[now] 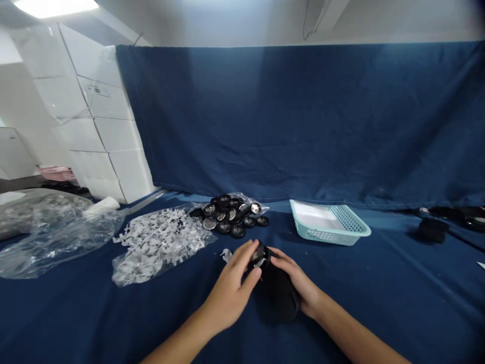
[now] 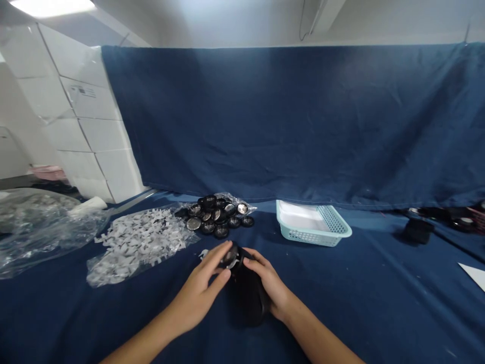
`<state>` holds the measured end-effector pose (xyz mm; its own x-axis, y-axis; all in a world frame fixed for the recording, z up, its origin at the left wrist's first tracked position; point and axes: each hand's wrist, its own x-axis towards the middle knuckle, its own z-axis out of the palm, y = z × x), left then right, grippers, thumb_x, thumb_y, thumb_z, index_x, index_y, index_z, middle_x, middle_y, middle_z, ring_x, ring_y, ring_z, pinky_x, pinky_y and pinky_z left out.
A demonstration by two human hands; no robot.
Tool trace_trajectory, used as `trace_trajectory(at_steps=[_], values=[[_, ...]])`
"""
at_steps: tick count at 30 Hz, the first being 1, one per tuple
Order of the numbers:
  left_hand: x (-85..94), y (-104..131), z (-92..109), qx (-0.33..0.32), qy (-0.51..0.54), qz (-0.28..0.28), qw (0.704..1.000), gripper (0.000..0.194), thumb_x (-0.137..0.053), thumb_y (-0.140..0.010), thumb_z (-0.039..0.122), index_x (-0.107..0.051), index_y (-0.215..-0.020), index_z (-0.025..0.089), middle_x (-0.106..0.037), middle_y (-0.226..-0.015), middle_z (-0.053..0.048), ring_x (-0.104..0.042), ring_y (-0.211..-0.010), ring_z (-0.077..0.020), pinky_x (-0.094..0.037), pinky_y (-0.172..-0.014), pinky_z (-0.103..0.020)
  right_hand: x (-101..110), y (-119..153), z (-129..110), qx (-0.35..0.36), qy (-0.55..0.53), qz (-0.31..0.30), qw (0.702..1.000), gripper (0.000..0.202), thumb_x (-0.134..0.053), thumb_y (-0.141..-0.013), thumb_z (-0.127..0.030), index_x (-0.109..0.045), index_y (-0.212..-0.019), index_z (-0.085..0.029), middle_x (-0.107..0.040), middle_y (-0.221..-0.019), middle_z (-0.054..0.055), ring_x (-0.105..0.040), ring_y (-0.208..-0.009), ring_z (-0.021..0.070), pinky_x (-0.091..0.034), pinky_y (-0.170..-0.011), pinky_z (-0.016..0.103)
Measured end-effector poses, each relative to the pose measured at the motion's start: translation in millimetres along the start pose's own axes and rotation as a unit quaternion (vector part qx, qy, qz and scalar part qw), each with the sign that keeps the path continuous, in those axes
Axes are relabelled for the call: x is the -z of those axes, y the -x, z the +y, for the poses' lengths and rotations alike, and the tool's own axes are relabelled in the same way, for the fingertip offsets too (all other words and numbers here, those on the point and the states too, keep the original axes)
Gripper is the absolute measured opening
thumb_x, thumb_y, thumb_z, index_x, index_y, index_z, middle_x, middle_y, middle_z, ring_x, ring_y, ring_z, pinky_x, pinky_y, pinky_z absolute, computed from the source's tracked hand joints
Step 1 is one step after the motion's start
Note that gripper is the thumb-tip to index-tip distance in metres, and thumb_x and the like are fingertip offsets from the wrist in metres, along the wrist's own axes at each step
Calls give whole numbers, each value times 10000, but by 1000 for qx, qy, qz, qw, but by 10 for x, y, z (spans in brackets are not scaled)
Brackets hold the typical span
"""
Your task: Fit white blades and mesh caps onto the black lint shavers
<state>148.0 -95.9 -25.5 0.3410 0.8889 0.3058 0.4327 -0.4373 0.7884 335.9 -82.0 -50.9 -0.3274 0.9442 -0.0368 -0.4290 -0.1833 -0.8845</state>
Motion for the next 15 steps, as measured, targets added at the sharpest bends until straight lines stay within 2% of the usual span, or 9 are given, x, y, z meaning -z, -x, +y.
trace_trajectory(at_steps=[1, 3, 7, 12, 15], values=[[-8, 20, 15, -22, -39, -9, 999, 477, -421, -959, 368, -359, -1431, 349, -318, -1524, -11, -364, -1361, -234, -351, -1115, -380, -4, 2, -1, 3, -4, 0, 1000, 367, -659, -821, -319, -614, -1168, -209, -705, -1006, 38, -653, -909, 190, -459, -833, 284], [-3, 39, 31, -47, -90, -2, 995, 438, -398, -970, 338, -401, -1408, 362, -379, -1493, 12, -370, -1359, -214, -282, -1155, -383, -7, 1, -2, 0, -11, -4, 1000, 376, -668, -818, -334, -617, -1167, -206, -706, -994, 41, -655, -886, 193, -463, -843, 300], [55, 19, 35, -66, -90, 25, 993, 401, -432, -957, 309, -494, -1353, 333, -544, -1348, -15, -485, -1258, -213, -337, -1117, -370, 0, -8, -7, -2, -10, 2, 1000, 402, -698, -793, -343, -617, -1166, -213, -701, -994, 32, -653, -872, 196, -462, -852, 314], [108, 8, 58, -53, -49, 20, 997, 465, -520, -906, 317, -477, -1368, 345, -427, -1454, -16, -408, -1320, -255, -317, -1120, -403, -12, 9, -11, 8, 15, 7, 1000, 418, -721, -769, -360, -627, -1158, -241, -688, -1030, 16, -636, -927, 201, -453, -864, 304], [111, 14, 55, -42, -50, -7, 998, 451, -495, -921, 332, -471, -1370, 357, -457, -1432, -10, -418, -1306, -253, -310, -1118, -397, -29, 39, 8, 28, 36, 20, 999, 419, -717, -773, -374, -619, -1163, -255, -676, -1069, 18, -619, -961, 212, -447, -880, 320]])
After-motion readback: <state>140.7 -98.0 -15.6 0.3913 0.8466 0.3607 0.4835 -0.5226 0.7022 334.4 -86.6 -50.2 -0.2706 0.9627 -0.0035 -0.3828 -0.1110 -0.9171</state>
